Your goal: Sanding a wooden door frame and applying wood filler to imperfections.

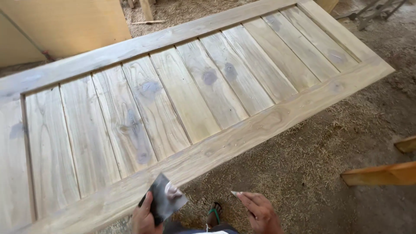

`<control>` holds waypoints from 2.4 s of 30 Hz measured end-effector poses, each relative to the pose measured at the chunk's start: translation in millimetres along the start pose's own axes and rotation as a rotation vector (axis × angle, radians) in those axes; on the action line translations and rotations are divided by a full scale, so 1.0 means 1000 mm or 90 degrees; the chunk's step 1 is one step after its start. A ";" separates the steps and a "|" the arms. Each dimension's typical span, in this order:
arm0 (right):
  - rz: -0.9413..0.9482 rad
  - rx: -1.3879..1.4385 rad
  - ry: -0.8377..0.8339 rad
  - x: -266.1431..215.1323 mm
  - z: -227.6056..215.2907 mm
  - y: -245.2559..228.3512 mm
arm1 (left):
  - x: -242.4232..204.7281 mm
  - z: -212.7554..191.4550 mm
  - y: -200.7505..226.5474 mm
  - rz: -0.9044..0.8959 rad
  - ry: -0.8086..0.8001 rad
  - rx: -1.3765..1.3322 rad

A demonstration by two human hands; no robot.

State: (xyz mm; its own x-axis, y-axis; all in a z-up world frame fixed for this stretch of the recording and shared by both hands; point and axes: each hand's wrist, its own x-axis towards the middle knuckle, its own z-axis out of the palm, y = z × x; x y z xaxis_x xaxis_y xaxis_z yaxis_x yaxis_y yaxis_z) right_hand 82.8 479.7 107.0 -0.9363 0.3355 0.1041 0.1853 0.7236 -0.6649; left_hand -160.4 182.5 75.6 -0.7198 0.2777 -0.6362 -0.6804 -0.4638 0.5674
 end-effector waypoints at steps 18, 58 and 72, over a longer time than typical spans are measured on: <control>-0.293 -0.093 -0.055 0.220 -0.146 -0.063 | 0.015 0.235 -0.013 0.266 -0.166 0.222; -0.358 -0.404 -0.478 0.755 0.026 0.143 | 0.133 0.188 -0.060 0.316 0.572 -0.120; -0.434 -0.432 -0.550 0.676 0.000 0.150 | 0.135 0.213 -0.036 0.312 0.496 -0.124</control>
State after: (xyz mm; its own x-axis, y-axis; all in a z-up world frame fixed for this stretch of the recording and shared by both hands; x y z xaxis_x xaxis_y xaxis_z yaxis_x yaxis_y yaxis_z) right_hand -521.8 815.0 77.6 -0.7428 -0.5321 -0.4063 -0.5272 0.8390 -0.1349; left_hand -262.3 416.0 80.8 -0.5774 -0.5939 -0.5602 -0.2401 -0.5323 0.8118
